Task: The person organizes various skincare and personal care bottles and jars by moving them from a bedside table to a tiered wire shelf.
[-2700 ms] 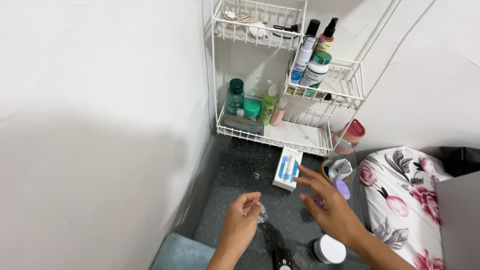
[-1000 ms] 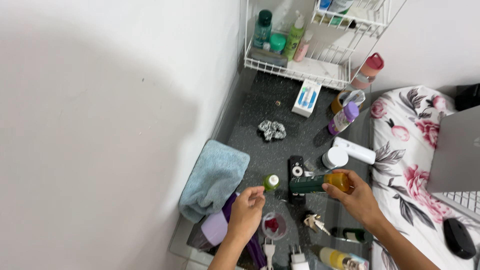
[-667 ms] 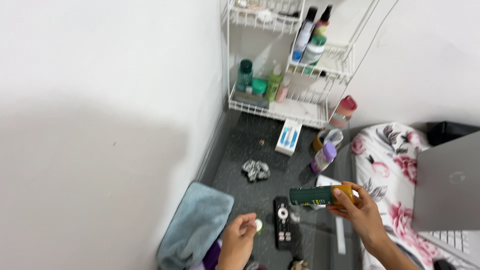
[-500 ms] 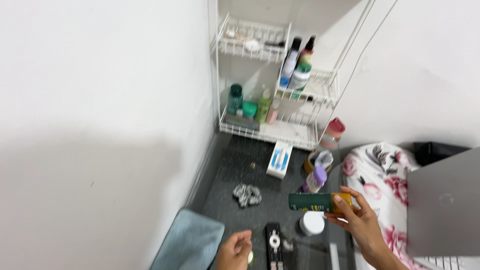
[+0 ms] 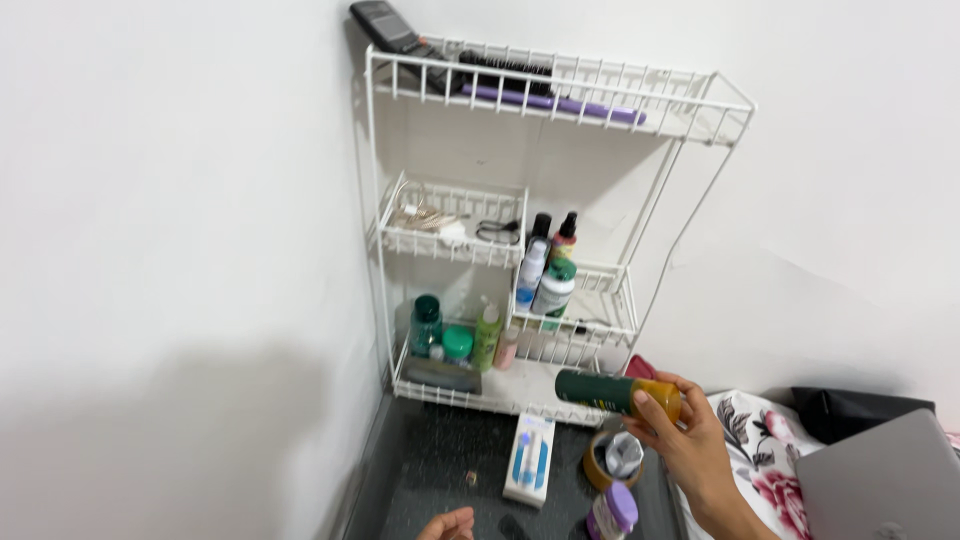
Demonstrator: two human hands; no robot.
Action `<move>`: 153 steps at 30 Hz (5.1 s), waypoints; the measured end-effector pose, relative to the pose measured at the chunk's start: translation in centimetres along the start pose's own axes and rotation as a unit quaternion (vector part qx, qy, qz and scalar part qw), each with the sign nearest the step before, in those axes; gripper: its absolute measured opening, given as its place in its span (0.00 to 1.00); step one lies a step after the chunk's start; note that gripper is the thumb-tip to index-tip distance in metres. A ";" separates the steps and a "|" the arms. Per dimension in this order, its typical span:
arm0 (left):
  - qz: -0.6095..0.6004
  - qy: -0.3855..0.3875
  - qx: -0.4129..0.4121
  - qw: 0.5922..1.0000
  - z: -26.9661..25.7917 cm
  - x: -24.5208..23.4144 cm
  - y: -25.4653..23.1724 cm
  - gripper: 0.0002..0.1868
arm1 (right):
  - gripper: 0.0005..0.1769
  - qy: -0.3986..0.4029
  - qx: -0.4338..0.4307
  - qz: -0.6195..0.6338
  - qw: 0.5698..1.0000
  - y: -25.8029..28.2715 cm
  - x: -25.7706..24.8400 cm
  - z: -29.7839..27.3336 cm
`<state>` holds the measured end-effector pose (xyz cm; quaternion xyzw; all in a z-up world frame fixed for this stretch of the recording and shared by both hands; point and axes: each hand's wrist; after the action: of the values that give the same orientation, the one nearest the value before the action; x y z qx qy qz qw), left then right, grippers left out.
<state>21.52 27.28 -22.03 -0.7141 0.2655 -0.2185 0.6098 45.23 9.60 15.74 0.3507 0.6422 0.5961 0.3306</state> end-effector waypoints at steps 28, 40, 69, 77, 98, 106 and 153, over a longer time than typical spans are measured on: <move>-0.080 0.012 -0.051 0.995 13.2 2.8 -16.0 0.19 | 0.36 -0.137 -0.111 -0.420 0.890 5.3 10.7 19.7; -0.104 0.006 -0.067 0.992 15.2 2.4 -12.2 0.18 | 0.36 -0.110 -0.112 -0.549 0.821 6.4 10.3 20.6; -0.037 0.019 -0.049 0.998 7.6 5.5 -24.4 0.16 | 0.27 -0.098 -0.322 -0.397 0.854 6.5 8.0 11.9; -0.079 0.070 -0.044 0.993 3.9 11.4 -25.2 0.17 | 0.16 -0.151 -0.198 -0.258 0.933 4.8 -0.6 1.1; -0.105 0.243 -0.061 0.962 -20.0 33.1 -21.2 0.16 | 0.17 -0.254 -0.087 -0.104 0.958 -2.1 -33.0 -23.5; -0.017 0.323 -0.121 0.938 -32.8 43.2 -17.4 0.16 | 0.23 -0.373 -0.037 -0.156 0.914 -5.8 -47.9 -35.4; 0.094 0.414 -0.188 0.886 -46.4 55.6 -7.0 0.15 | 0.32 -0.533 0.323 0.019 0.782 -27.5 -64.3 -53.9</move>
<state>35.27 -42.82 -8.30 -0.6318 0.5959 -0.3819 0.3161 32.67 -74.61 -7.49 0.7108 0.5121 0.0777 0.4758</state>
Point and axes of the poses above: each hand's wrist, its own z-axis towards the middle knuckle, its own x-axis out of the palm, y = z × x, and after that the axes turned 2 degrees about -y, right-handed
